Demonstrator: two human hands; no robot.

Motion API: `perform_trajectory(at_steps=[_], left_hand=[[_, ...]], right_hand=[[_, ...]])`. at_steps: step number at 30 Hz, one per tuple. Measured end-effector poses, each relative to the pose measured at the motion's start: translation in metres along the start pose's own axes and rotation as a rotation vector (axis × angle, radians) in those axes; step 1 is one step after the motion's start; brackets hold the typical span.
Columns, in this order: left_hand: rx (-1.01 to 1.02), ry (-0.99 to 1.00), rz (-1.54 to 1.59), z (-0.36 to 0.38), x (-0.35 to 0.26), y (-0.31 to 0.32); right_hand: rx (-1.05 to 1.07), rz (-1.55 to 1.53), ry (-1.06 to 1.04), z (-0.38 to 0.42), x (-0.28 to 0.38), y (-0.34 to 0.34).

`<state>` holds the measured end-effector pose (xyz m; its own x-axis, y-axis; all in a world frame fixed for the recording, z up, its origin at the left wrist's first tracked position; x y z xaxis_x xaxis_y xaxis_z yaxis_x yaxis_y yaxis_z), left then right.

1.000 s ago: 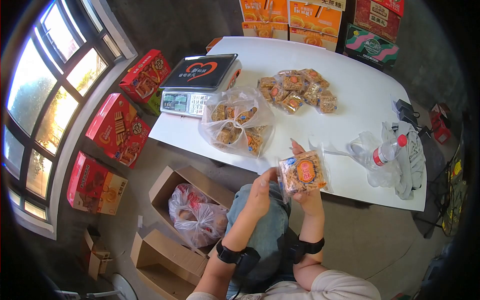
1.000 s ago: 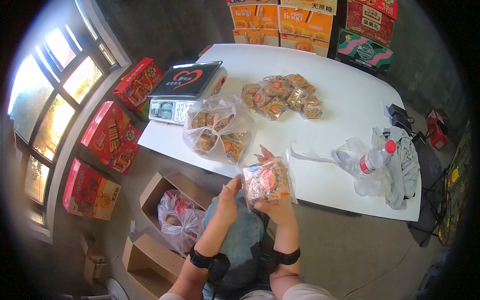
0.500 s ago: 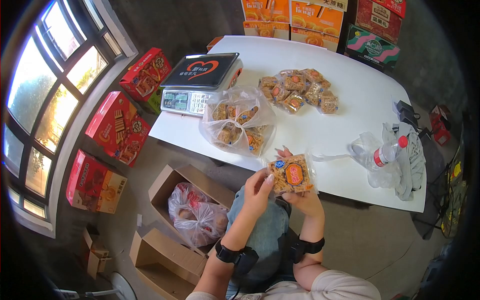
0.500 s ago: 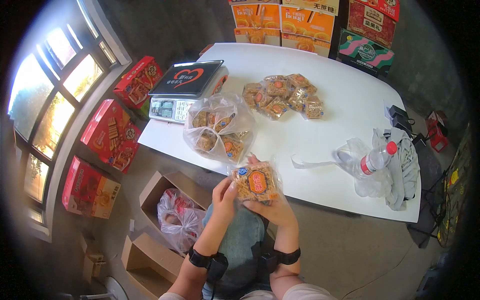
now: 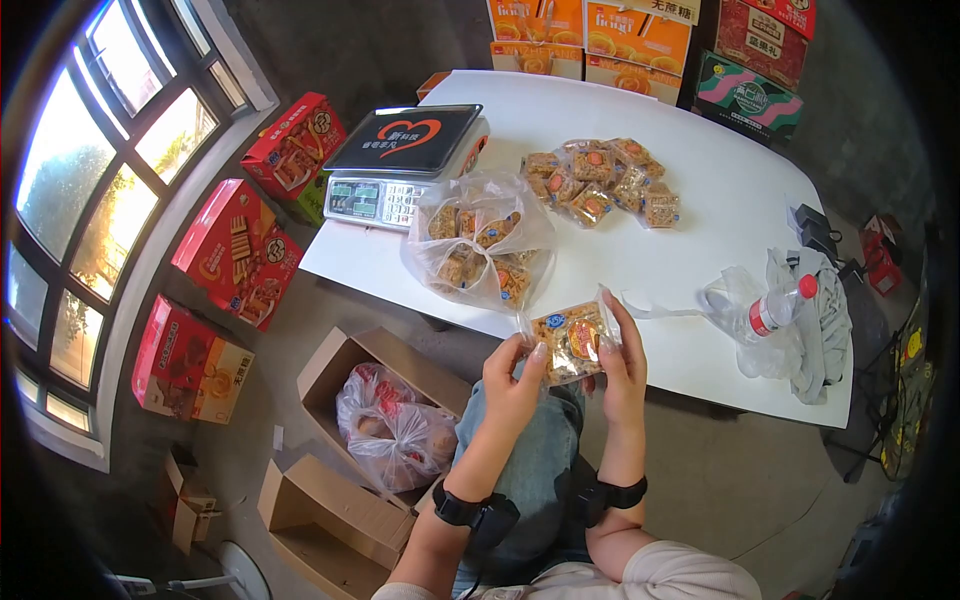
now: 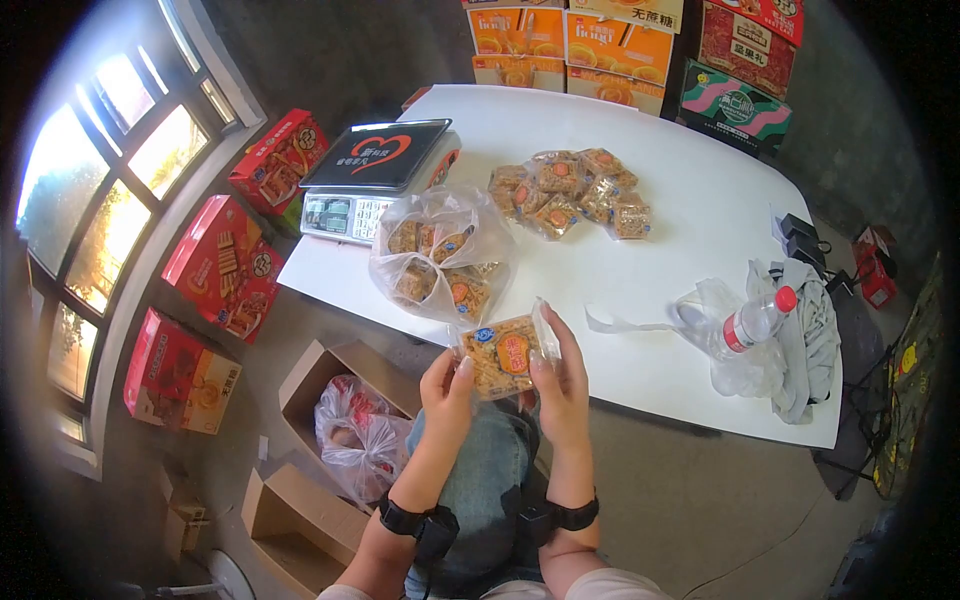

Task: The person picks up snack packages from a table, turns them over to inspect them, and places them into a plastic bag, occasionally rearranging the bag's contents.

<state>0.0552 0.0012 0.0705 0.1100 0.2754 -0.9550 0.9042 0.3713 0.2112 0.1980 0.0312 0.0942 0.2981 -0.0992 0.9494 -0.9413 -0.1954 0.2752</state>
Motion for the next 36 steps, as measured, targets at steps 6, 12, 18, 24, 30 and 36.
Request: perform_trajectory(at_steps=[6,12,18,24,30,36], left_hand=[[0.005,0.03,-0.037,0.0,-0.001,0.0],[0.015,0.103,-0.05,-0.002,-0.007,0.003],[-0.008,0.155,-0.066,-0.002,-0.008,0.001],[0.0,0.138,-0.067,-0.002,-0.012,0.002],[-0.025,0.017,0.027,0.0,-0.004,0.001],[0.092,-0.079,0.133,-0.001,0.0,0.009]], right_hand=[[-0.055,0.031,-0.084,-0.001,0.008,0.0],[-0.008,-0.013,-0.102,0.0,0.004,-0.001],[0.0,0.011,-0.098,0.001,0.001,0.0],[-0.012,-0.021,-0.069,0.001,-0.005,0.0],[0.009,-0.045,-0.061,0.001,-0.007,0.0],[-0.143,-0.224,-0.121,-0.006,0.003,-0.005]])
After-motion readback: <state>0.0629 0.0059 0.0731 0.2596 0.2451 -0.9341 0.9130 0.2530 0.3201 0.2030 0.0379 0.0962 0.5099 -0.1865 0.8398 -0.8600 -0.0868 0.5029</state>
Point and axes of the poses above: each hand's wrist, its own z-axis away from the middle knuckle, its own y-axis out of the palm, x = y × z, the point moved 6 cm from there along -z, towards the middle knuckle, and after that the axes turned 4 degrees about z, right-handed, at the moved point
